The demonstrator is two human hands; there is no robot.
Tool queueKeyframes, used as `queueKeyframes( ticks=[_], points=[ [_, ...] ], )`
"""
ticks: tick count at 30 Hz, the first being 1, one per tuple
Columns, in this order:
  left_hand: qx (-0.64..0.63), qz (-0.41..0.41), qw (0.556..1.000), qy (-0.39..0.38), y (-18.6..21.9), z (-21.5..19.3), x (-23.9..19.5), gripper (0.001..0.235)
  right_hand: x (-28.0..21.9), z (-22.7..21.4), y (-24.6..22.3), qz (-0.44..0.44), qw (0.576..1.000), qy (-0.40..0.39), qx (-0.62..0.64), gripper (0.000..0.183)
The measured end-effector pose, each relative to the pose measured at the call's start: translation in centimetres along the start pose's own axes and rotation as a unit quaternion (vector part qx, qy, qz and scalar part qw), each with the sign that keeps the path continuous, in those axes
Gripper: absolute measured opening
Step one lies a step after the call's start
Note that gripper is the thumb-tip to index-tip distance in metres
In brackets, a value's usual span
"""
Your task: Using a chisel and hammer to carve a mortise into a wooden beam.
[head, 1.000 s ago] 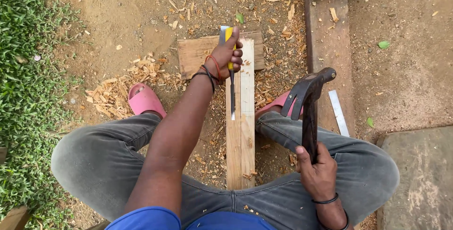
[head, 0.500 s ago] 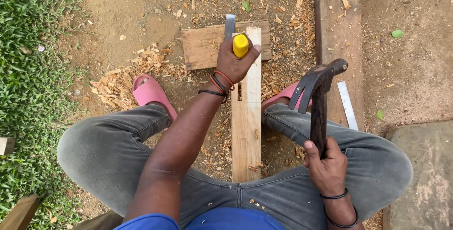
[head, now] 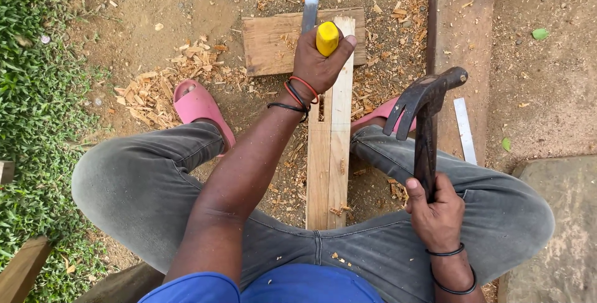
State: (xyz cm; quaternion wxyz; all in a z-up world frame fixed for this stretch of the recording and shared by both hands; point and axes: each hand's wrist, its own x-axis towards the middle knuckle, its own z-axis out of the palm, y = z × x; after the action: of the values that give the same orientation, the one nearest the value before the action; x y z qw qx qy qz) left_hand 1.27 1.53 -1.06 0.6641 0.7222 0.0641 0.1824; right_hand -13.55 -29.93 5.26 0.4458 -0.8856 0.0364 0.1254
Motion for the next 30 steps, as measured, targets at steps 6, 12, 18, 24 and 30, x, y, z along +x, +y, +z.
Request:
queueKeyframes(
  ticks=[6, 12, 18, 24, 30],
  points=[
    [-0.004, 0.005, 1.000, -0.004, 0.0, 0.1, 0.0, 0.028, 0.1, 0.1, 0.1, 0.001, 1.000, -0.004, -0.014, 0.031],
    [0.020, 0.007, 1.000, 0.003, 0.5, 0.1, 0.0, 0.029, 0.1, 0.1, -0.2, 0.001, 1.000, -0.014, -0.002, 0.031],
    [0.008, 0.013, 1.000, -0.001, 0.5, 0.6, -0.1, 0.028, 0.1, 0.2, -0.1, -0.002, 1.000, -0.008, -0.009, 0.032],
    [0.000, 0.016, 0.998, -0.062, 1.1, 0.8, -0.4, 0.022, 0.1, 0.2, 0.0, -0.007, 1.000, -0.007, -0.011, 0.033],
    [-0.034, 0.037, 0.991, -0.121, 2.1, 0.8, -1.1, 0.020, 0.4, -0.1, -0.8, -0.030, 0.999, -0.006, -0.028, 0.034]
  ],
)
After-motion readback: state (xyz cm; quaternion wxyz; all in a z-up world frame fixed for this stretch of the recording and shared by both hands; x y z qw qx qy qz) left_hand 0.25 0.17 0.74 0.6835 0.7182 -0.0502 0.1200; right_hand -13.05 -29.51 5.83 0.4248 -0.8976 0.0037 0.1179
